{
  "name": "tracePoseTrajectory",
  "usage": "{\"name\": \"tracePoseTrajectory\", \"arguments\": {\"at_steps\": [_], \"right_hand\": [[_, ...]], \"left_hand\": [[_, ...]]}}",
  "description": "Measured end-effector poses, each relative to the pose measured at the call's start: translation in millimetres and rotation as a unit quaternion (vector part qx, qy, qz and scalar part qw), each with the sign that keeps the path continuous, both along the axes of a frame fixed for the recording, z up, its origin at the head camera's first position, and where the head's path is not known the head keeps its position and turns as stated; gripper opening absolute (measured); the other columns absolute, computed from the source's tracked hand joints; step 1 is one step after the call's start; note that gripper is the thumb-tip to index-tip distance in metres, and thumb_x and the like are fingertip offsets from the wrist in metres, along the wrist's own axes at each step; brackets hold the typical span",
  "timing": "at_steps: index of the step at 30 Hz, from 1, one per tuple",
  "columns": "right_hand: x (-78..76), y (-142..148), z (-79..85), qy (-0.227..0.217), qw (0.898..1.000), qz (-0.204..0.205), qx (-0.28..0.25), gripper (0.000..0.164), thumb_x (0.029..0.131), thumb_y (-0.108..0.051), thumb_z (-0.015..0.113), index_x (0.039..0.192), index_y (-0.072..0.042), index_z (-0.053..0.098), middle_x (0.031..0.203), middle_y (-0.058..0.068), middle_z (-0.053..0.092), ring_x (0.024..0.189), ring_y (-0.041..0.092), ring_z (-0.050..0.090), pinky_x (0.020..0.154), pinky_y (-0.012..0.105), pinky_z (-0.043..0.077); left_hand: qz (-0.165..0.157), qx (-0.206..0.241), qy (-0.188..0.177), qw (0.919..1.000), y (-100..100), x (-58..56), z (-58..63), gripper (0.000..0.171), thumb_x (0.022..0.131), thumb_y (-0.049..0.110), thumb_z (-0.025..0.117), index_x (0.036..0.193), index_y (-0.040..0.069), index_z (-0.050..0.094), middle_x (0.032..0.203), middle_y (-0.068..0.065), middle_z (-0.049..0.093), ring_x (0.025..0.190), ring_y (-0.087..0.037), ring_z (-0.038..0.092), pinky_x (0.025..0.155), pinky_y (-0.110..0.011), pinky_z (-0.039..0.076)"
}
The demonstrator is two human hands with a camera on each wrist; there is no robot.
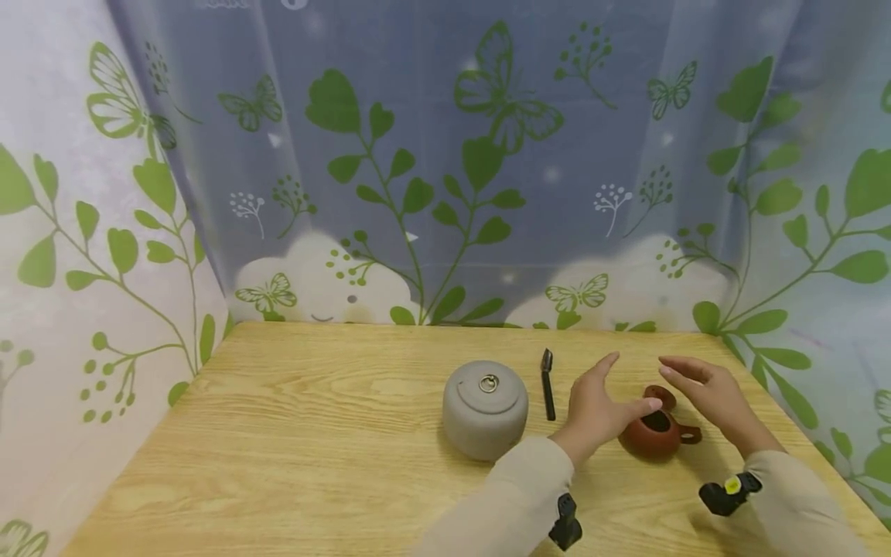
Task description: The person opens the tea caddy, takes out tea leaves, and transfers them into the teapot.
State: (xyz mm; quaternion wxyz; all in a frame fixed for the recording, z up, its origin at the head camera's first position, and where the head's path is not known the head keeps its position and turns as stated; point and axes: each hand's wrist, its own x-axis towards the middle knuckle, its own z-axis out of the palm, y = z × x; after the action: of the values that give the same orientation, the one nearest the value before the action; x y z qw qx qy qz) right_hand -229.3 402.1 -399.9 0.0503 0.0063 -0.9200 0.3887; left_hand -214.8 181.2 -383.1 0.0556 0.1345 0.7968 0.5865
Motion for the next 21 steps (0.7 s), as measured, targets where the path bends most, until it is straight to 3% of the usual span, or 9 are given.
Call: {"name": "tracePoseTrajectory", "arguments": {"at_steps": [4, 7, 9, 11, 13, 16, 18, 21], "right_hand": [[-0.3, -11.0, 7.1, 0.0, 1.0, 0.013, -0.003, 0.063, 0.099, -0.045, 0.048, 0.142, 0.001, 0.043, 0.142, 0.029, 0.041, 0.13, 0.052, 0.033, 0.095, 0.067, 0.034], [-0.6, -21.3, 12.3, 0.009, 0.999, 0.031, -0.005, 0.061, 0.1, -0.041, 0.049, 0.142, 0.003, 0.043, 0.14, 0.03, 0.044, 0.127, 0.048, 0.041, 0.095, 0.059, 0.043], [-1.4, -28.9, 15.7, 0.013, 0.999, 0.045, -0.011, 0.059, 0.1, -0.039, 0.05, 0.142, 0.003, 0.043, 0.138, 0.03, 0.045, 0.116, 0.041, 0.055, 0.087, 0.047, 0.051], [-2.6, -36.9, 19.1, 0.01, 0.998, 0.057, -0.027, 0.059, 0.1, -0.037, 0.051, 0.143, 0.002, 0.042, 0.137, 0.031, 0.045, 0.086, 0.033, 0.064, 0.069, 0.038, 0.055], [-3.0, -45.5, 22.3, 0.006, 0.998, 0.064, -0.03, 0.06, 0.099, -0.039, 0.052, 0.144, 0.0, 0.041, 0.138, 0.032, 0.043, 0.084, 0.033, 0.065, 0.063, 0.033, 0.053], [-2.2, -57.6, 25.8, 0.0, 0.996, 0.078, -0.036, 0.06, 0.099, -0.04, 0.052, 0.145, -0.003, 0.04, 0.141, 0.032, 0.039, 0.1, 0.046, 0.062, 0.073, 0.044, 0.056], [-1.8, -65.5, 26.3, 0.009, 0.995, 0.091, -0.029, 0.059, 0.099, -0.039, 0.052, 0.145, -0.003, 0.041, 0.143, 0.031, 0.037, 0.124, 0.05, 0.045, 0.088, 0.052, 0.05], [-3.3, -79.5, 25.3, 0.022, 0.993, 0.111, -0.031, 0.056, 0.099, -0.036, 0.053, 0.144, -0.003, 0.043, 0.144, 0.028, 0.038, 0.128, 0.048, 0.041, 0.096, 0.057, 0.043]], "left_hand": [[-0.003, -0.055, 0.062, 0.9966, -13.0, -6.6, 16.4, 0.074, 0.077, 0.042, 0.079, 0.142, 0.032, 0.046, 0.142, 0.013, 0.046, 0.134, -0.016, 0.039, 0.105, -0.036, 0.039], [0.003, -0.088, 0.098, 0.9913, -24.8, -12.8, 27.3, 0.075, 0.077, 0.044, 0.079, 0.143, 0.029, 0.046, 0.144, 0.011, 0.045, 0.135, -0.017, 0.037, 0.109, -0.038, 0.034], [0.006, -0.097, 0.11, 0.9892, -35.0, -17.4, 34.0, 0.077, 0.077, 0.043, 0.079, 0.144, 0.027, 0.045, 0.145, 0.009, 0.045, 0.136, -0.018, 0.037, 0.111, -0.04, 0.031], [0.01, -0.103, 0.114, 0.9881, -46.5, -22.4, 40.1, 0.078, 0.077, 0.043, 0.08, 0.144, 0.027, 0.044, 0.146, 0.008, 0.043, 0.137, -0.019, 0.036, 0.112, -0.042, 0.028], [0.012, -0.105, 0.111, 0.9882, -59.7, -26.7, 45.6, 0.08, 0.077, 0.043, 0.08, 0.145, 0.026, 0.043, 0.148, 0.007, 0.042, 0.138, -0.021, 0.034, 0.112, -0.043, 0.028], [0.011, -0.099, 0.101, 0.9899, -79.9, -32.2, 51.1, 0.083, 0.077, 0.043, 0.08, 0.147, 0.026, 0.039, 0.15, 0.005, 0.038, 0.139, -0.022, 0.032, 0.111, -0.046, 0.03], [0.009, -0.091, 0.098, 0.991, -93.6, -35.1, 53.8, 0.085, 0.077, 0.043, 0.079, 0.149, 0.026, 0.037, 0.152, 0.004, 0.036, 0.14, -0.024, 0.03, 0.11, -0.048, 0.031], [0.006, -0.083, 0.1, 0.9915, -114.6, -39.5, 54.8, 0.086, 0.078, 0.044, 0.079, 0.149, 0.025, 0.035, 0.154, 0.002, 0.032, 0.142, -0.026, 0.028, 0.11, -0.05, 0.031]]}}
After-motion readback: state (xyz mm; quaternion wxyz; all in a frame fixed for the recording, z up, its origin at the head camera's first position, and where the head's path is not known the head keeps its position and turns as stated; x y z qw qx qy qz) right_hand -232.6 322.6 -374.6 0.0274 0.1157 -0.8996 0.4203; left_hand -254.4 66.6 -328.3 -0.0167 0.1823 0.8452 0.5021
